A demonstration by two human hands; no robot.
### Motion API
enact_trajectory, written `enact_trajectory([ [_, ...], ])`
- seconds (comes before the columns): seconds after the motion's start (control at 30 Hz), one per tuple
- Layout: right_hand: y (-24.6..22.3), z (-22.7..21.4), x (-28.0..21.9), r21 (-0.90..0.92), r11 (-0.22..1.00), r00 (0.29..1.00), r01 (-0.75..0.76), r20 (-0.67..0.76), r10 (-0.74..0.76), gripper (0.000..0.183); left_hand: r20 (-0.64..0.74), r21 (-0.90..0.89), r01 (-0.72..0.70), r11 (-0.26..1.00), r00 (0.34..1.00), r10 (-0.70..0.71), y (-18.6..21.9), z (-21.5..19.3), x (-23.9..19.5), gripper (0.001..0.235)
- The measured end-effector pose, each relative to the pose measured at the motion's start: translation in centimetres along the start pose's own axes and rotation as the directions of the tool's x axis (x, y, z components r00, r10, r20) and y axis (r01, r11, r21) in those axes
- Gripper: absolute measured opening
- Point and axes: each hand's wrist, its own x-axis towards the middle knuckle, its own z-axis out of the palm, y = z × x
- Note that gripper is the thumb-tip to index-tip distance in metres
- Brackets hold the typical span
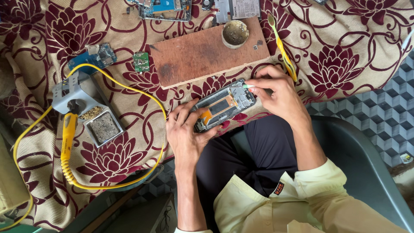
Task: The person cleans the interior of a disassembled smartphone using a small brush and a toothbrush. They repeatedly scrub the frame and internal components, then wipe the surface with a cloth.
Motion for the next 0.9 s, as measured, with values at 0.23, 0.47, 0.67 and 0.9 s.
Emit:
enact_trajectory([
  [0.23, 1.2, 0.2, 0.6, 0.059, 0.992, 0.993, 0.113, 0.025, -0.115, 0.025, 0.002, 0.003, -0.001, 1.0, 1.0, 0.001, 0.0, -0.1, 0.0, 0.057],
  [0.47, 2.3, -0.2, 0.6, 0.09, 0.993, 0.992, 0.076, 0.089, -0.084, 0.023, 0.009, -0.012, 0.05, 0.999, 0.999, -0.05, 0.2, 0.0, 0.0, 0.058],
  [0.67, 2.8, -0.5, 0.8, 0.113, 0.988, 0.983, 0.103, 0.138, -0.118, 0.023, 0.017, -0.029, 0.092, 0.995, 0.996, -0.091, 0.4, 0.1, 0.0, 0.062],
  [0.9, 3.0, -0.8, 1.1, 0.13, 0.986, 0.979, 0.105, 0.161, -0.126, 0.024, 0.043, -0.011, 0.123, 0.992, 0.992, -0.122, 0.5, 0.1, 0.1, 0.062],
])
